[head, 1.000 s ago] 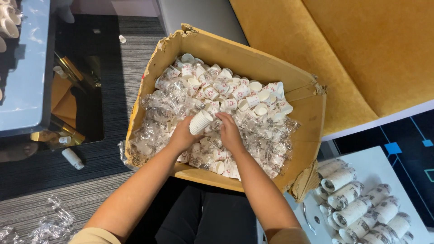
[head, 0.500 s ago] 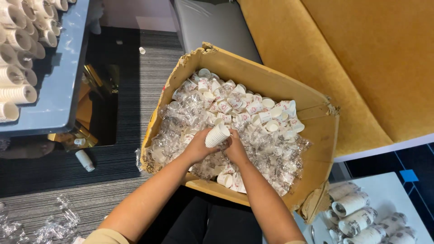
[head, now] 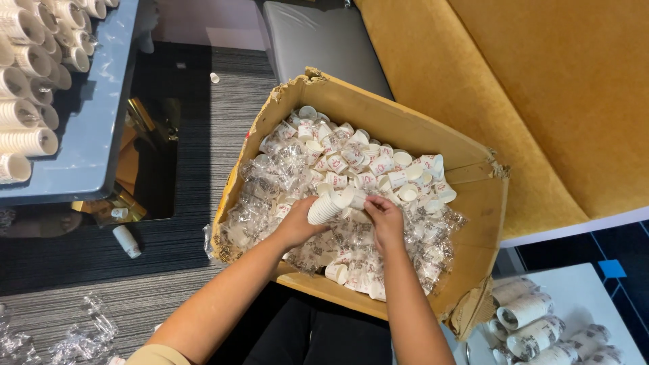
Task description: The recorder is sorting and stacking small paper cups from a cardboard box.
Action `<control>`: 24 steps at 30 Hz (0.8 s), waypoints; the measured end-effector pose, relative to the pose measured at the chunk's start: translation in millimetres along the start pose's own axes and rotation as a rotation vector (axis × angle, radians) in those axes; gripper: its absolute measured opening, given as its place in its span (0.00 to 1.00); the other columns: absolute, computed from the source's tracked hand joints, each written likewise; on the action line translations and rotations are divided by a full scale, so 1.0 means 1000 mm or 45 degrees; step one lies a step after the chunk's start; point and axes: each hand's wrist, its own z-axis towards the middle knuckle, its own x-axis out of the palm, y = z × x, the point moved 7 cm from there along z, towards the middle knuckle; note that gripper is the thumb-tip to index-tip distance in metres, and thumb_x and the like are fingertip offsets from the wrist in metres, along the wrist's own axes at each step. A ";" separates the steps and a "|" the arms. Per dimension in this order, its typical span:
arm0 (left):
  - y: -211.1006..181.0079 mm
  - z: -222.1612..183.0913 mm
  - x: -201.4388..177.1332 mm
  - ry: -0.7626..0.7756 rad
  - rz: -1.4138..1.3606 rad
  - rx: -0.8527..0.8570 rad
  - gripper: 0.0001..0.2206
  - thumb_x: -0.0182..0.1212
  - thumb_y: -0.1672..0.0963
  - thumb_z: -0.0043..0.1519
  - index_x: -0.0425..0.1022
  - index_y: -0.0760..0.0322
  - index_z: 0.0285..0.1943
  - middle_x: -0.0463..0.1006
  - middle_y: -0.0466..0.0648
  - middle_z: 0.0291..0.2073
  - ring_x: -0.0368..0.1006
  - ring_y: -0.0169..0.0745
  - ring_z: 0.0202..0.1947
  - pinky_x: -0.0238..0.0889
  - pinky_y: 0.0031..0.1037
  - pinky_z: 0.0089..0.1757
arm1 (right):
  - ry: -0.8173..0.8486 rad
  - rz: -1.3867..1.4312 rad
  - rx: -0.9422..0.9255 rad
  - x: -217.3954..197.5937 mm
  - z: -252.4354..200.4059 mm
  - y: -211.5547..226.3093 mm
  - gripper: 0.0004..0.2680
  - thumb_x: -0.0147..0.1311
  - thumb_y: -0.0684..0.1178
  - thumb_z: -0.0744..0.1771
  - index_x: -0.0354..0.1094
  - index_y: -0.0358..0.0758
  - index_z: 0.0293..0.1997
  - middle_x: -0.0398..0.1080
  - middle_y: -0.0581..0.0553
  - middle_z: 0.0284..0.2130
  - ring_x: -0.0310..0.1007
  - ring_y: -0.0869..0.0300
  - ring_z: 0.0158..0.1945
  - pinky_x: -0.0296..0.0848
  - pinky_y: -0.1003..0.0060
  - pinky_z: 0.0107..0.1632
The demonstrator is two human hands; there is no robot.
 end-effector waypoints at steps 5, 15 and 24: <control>-0.040 -0.014 -0.003 0.199 -0.505 -0.065 0.35 0.73 0.56 0.50 0.64 0.62 0.68 0.77 0.50 0.54 0.74 0.41 0.53 0.68 0.32 0.51 | 0.282 0.018 0.227 -0.006 0.005 -0.046 0.07 0.59 0.35 0.67 0.69 0.26 0.49 0.72 0.39 0.45 0.75 0.57 0.45 0.77 0.63 0.51; -0.028 -0.007 0.001 0.211 -0.685 0.042 0.34 0.72 0.58 0.51 0.63 0.63 0.68 0.77 0.48 0.52 0.74 0.37 0.52 0.69 0.30 0.51 | 0.523 -0.465 -0.048 0.069 -0.046 0.015 0.28 0.57 0.29 0.61 0.54 0.42 0.67 0.62 0.52 0.60 0.71 0.63 0.55 0.77 0.65 0.55; -0.009 -0.003 -0.002 0.003 0.009 0.178 0.34 0.77 0.55 0.50 0.66 0.64 0.66 0.77 0.57 0.53 0.75 0.52 0.53 0.67 0.37 0.52 | -0.095 -0.669 -0.321 0.042 -0.044 0.049 0.19 0.54 0.47 0.70 0.61 0.41 0.71 0.74 0.38 0.47 0.73 0.58 0.46 0.74 0.65 0.49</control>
